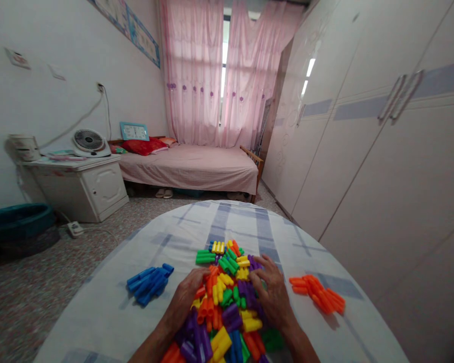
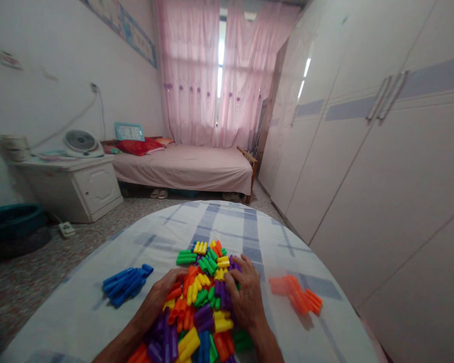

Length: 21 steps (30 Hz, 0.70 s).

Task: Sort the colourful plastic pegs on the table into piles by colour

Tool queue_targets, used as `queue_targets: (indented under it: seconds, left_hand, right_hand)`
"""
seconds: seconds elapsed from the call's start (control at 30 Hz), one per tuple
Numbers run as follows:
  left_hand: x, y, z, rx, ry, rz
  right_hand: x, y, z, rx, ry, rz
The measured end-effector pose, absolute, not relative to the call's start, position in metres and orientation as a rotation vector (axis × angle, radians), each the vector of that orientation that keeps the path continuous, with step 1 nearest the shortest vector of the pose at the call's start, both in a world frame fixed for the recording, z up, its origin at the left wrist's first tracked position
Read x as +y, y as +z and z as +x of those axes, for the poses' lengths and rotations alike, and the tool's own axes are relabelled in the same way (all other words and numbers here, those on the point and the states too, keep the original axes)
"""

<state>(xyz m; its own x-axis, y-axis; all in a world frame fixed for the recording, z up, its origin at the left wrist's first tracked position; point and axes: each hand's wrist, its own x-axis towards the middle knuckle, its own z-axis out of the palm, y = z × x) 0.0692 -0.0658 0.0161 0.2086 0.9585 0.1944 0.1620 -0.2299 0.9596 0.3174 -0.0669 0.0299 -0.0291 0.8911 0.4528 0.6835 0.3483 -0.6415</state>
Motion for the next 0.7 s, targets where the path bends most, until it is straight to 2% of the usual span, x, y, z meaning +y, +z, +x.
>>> queue_targets:
  seconds: [0.2,0.7]
  left_hand:
    - [-0.067,0.018,0.068,1.078,1.114,1.648]
    - [-0.065,0.013,0.067,1.103,1.131,1.666]
  right_hand:
    - [-0.056,0.005,0.34,-1.394,0.442,-1.435]
    - [-0.055,-0.003,0.34,-1.438,0.504,-1.457]
